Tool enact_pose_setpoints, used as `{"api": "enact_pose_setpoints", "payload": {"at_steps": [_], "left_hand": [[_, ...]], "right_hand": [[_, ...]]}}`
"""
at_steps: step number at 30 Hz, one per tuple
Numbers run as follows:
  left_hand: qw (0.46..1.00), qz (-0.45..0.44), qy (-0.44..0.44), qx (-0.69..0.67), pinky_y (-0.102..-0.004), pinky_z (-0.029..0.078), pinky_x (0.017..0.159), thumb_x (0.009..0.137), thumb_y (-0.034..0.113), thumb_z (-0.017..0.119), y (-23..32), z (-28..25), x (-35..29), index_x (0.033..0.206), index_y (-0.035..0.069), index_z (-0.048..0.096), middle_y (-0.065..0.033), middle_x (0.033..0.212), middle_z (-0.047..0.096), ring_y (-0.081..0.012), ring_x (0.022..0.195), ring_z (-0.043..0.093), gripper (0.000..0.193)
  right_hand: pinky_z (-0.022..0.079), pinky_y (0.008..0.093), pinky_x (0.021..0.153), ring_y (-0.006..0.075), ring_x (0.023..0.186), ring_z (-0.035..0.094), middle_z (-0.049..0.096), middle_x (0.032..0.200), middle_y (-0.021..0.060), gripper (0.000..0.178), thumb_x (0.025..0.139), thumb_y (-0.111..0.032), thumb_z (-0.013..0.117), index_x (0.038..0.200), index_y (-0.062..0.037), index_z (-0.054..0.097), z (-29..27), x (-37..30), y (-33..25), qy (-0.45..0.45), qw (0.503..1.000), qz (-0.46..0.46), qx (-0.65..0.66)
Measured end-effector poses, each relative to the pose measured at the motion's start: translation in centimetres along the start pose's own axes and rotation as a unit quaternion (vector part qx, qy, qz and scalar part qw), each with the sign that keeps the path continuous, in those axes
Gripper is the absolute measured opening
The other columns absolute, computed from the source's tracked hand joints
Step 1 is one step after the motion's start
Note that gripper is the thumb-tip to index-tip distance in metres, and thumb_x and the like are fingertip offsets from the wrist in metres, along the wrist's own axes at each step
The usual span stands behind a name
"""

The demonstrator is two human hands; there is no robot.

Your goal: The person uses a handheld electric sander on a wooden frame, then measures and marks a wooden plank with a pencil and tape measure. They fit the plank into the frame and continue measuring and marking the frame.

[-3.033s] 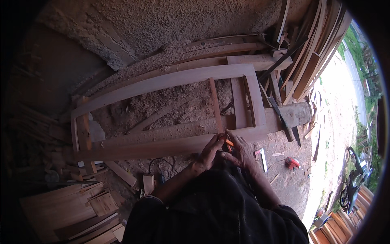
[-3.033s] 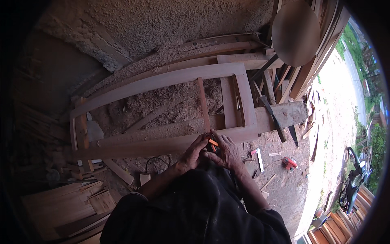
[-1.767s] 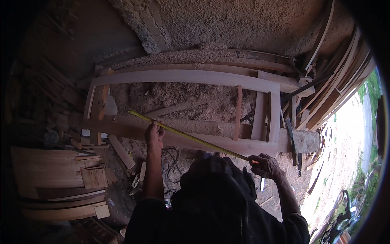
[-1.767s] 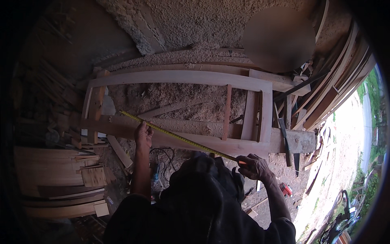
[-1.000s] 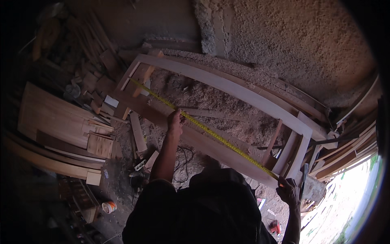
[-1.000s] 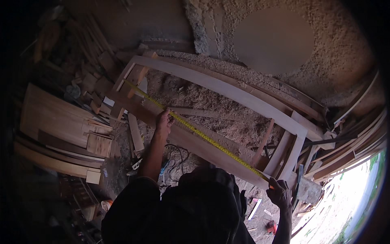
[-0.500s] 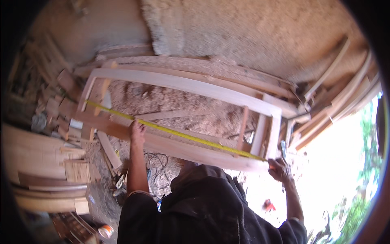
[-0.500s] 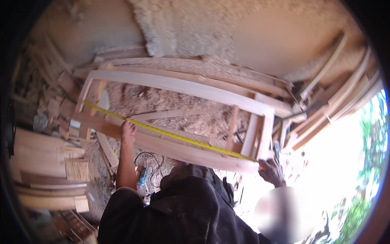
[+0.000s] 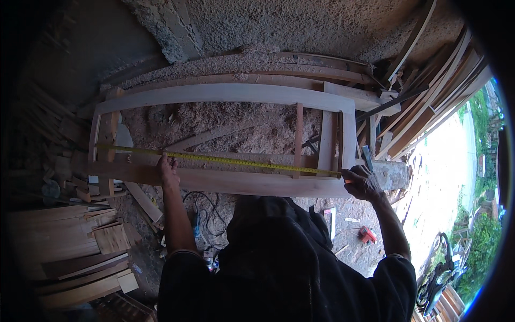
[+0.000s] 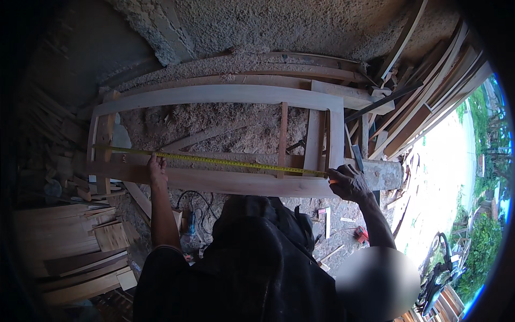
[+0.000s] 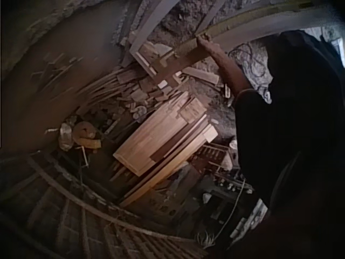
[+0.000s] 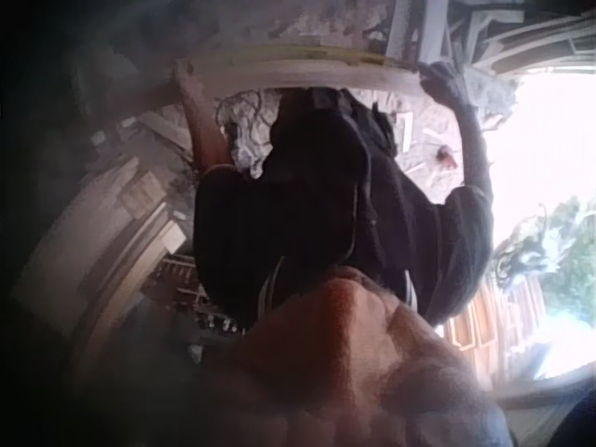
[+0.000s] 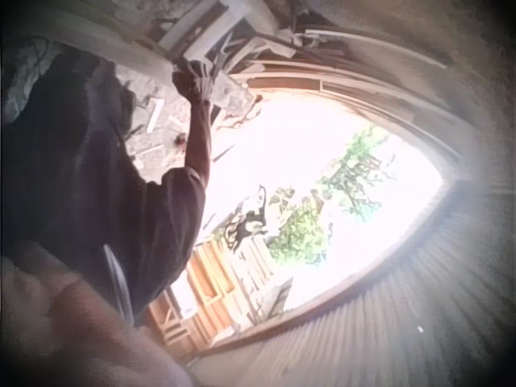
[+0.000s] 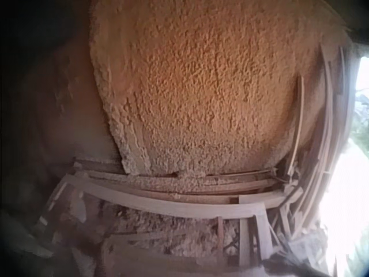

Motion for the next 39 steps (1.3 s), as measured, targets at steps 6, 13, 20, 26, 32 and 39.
{"api": "enact_pose_setpoints", "payload": {"at_steps": [6, 13, 20, 26, 32, 39], "left_hand": [[0.998, 0.037, 0.036, -0.043, -0.0283, 0.049, 0.064, 0.096, 0.031, 0.069, 0.1, 0.7, -0.9, 0.103, 0.011, 0.064, -0.0021, 0.089, 0.063, -0.0148, 0.072, 0.060, 0.022], [0.995, 0.053, 0.064, -0.063, -0.0304, 0.052, 0.064, 0.093, 0.030, 0.072, -0.2, 1.6, -0.9, 0.102, 0.010, 0.065, -0.0022, 0.087, 0.061, -0.0141, 0.070, 0.058, 0.024], [0.995, 0.074, 0.048, -0.037, -0.0333, 0.053, 0.068, 0.092, 0.031, 0.074, -0.3, 1.6, -1.2, 0.102, 0.011, 0.065, -0.0014, 0.085, 0.063, -0.0138, 0.074, 0.061, 0.025], [0.994, 0.055, 0.072, -0.067, -0.0305, 0.054, 0.062, 0.094, 0.029, 0.072, 0.1, 1.5, -1.4, 0.100, 0.008, 0.067, -0.0017, 0.083, 0.064, -0.0133, 0.067, 0.060, 0.023], [0.993, 0.010, 0.095, -0.073, -0.0369, 0.056, 0.080, 0.096, 0.031, 0.069, 0.6, 1.5, -1.6, 0.108, 0.008, 0.065, -0.0041, 0.093, 0.065, -0.0162, 0.083, 0.062, 0.026], [0.995, 0.002, 0.086, -0.056, -0.0371, 0.054, 0.087, 0.097, 0.031, 0.069, 0.7, 1.3, -1.2, 0.115, 0.010, 0.063, -0.0046, 0.101, 0.065, -0.0175, 0.091, 0.062, 0.028]], "right_hand": [[0.048, 0.0451, 0.070, 0.0317, 0.080, 0.059, 0.060, 0.083, 0.0083, 0.046, 0.071, -0.012, 0.071, 0.117, -0.0147, 0.070, 1.2, 1.1, 0.5, 0.016, 0.999, -0.022, 0.035], [0.046, 0.0470, 0.081, 0.0306, 0.085, 0.059, 0.064, 0.083, 0.0065, 0.039, 0.072, -0.012, 0.067, 0.111, -0.0139, 0.070, 4.1, 1.5, 2.0, -0.026, 0.999, -0.032, 0.026], [0.049, 0.0455, 0.077, 0.0300, 0.080, 0.057, 0.061, 0.085, 0.0091, 0.037, 0.079, -0.016, 0.064, 0.116, -0.0082, 0.067, 3.6, 1.6, 3.0, 0.014, 0.998, -0.048, 0.032], [0.048, 0.0470, 0.087, 0.0323, 0.093, 0.060, 0.062, 0.092, 0.0120, 0.042, 0.078, -0.020, 0.069, 0.118, -0.0104, 0.069, 3.6, 2.1, 3.3, -0.017, 0.999, -0.002, 0.030], [0.050, 0.0467, 0.083, 0.0325, 0.089, 0.060, 0.061, 0.092, 0.0129, 0.039, 0.080, -0.021, 0.070, 0.118, -0.0116, 0.070, 3.1, 3.0, 2.5, 0.000, 1.000, 0.004, -0.007], [0.049, 0.0476, 0.084, 0.0326, 0.092, 0.062, 0.063, 0.094, 0.0112, 0.046, 0.079, -0.021, 0.072, 0.125, -0.0138, 0.068, 2.2, 2.9, 1.5, 0.012, 1.000, -0.017, -0.012]]}}
Point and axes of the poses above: each hand's wrist, its own x-axis towards the middle knuckle, its own z-axis out of the palm, y = z × x, the point moved 7 cm from there along x, towards the middle knuckle
